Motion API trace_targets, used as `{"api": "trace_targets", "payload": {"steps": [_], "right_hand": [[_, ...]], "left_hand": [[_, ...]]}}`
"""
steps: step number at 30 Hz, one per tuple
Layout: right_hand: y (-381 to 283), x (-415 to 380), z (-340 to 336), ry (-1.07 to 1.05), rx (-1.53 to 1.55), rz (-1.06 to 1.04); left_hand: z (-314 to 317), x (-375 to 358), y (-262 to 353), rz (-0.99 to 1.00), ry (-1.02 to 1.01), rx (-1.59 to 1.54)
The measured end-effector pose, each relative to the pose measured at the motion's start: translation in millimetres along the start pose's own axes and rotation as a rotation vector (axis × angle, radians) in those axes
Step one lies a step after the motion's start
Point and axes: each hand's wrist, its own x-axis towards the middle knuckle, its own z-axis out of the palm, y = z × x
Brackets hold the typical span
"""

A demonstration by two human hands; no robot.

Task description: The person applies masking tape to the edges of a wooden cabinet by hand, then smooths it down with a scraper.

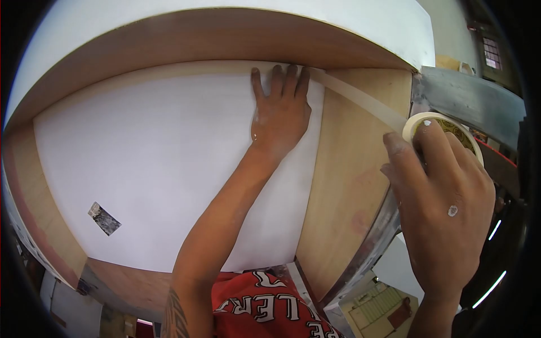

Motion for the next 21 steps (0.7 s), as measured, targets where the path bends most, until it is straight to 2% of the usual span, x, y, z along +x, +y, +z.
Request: {"api": "trace_targets", "payload": {"steps": [2,5,12,17,21], "right_hand": [[-5.8,6.6,-4.4,-0.083,-0.025,-0.008],[-8.8,10.4,-8.2,-0.118,0.070,-0.081],[-11.0,13.2,-5.1,-0.198,0.081,-0.132],[-9.0,14.5,-1.8,-0.305,0.279,-0.218],[-8.4,14.8,8.3,-0.246,0.286,-0.196]], "left_hand": [[-0.4,1.5,1.4,-0.002,-0.015,0.002],[2.4,2.0,3.2,-0.007,-0.019,0.031],[-0.3,1.8,2.5,-0.008,-0.024,0.017],[-4.8,1.9,2.9,-0.008,-0.048,-0.025],[-2.3,3.0,3.5,-0.011,-0.039,-0.042]]}}
